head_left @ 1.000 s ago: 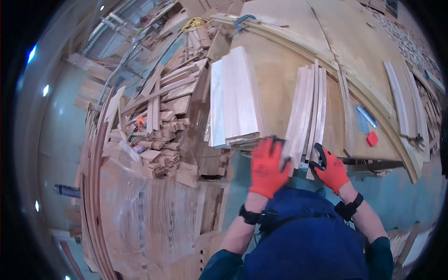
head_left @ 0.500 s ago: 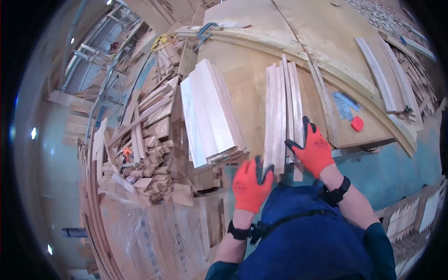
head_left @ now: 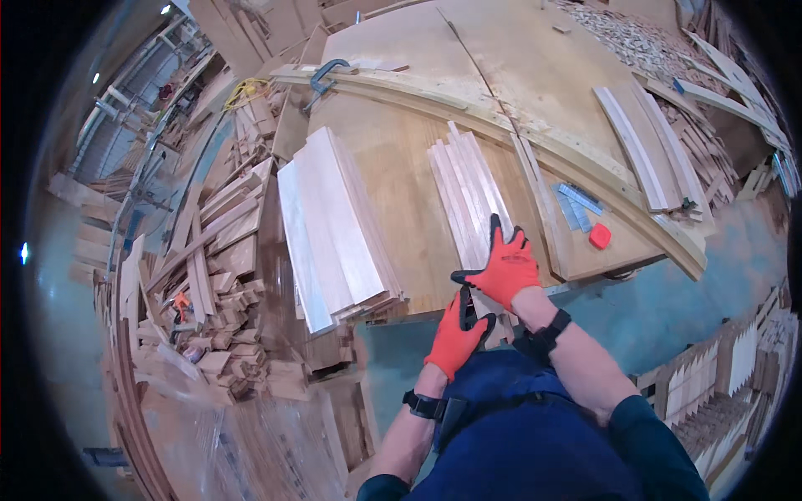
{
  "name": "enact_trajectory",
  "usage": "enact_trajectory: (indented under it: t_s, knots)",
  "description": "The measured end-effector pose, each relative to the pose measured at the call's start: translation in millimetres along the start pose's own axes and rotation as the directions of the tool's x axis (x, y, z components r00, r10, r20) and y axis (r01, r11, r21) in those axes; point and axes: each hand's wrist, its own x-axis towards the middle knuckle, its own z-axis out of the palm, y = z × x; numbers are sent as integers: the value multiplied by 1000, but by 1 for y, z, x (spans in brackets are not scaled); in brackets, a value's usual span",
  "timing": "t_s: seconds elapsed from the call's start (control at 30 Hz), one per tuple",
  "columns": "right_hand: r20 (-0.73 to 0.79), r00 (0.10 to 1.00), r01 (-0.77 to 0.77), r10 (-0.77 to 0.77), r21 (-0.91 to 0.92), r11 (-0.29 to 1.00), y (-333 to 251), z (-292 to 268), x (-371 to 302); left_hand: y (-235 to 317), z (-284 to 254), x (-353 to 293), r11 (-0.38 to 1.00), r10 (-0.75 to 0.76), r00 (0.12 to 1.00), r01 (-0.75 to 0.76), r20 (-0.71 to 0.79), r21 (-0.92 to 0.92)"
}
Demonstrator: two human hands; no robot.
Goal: The person measures the width of several thin wooden planks using a metal ruler. They pick up each plank individually, place the ruler across it, and then set the plank down on a workbench. The person repeats this process for multiple planks, organizing them into a stack.
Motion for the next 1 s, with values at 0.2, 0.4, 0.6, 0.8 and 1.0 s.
enact_trajectory:
  t_s: [0.2,0.4,0.6,0.8,1.0]
  knots:
    - [-17,996,-93,93,-53,994,-18,7,6,7,-17,9,992,40,985,-19,167,-124]
    - [40,995,41,-87,649,760,45,4,-3,5,-44,-12,880,224,962,-130,158,-457]
    - [118,977,-143,-179,980,-137,63,-49,-55,20,-72,-27,849,176,967,-54,184,-526]
    - [-62,996,75,-57,967,245,100,-132,28,73,-100,-56,935,354,931,-353,87,-26]
    - [-222,973,131,69,771,623,154,-228,198,132,-114,-15,596,384,856,57,-346,801]
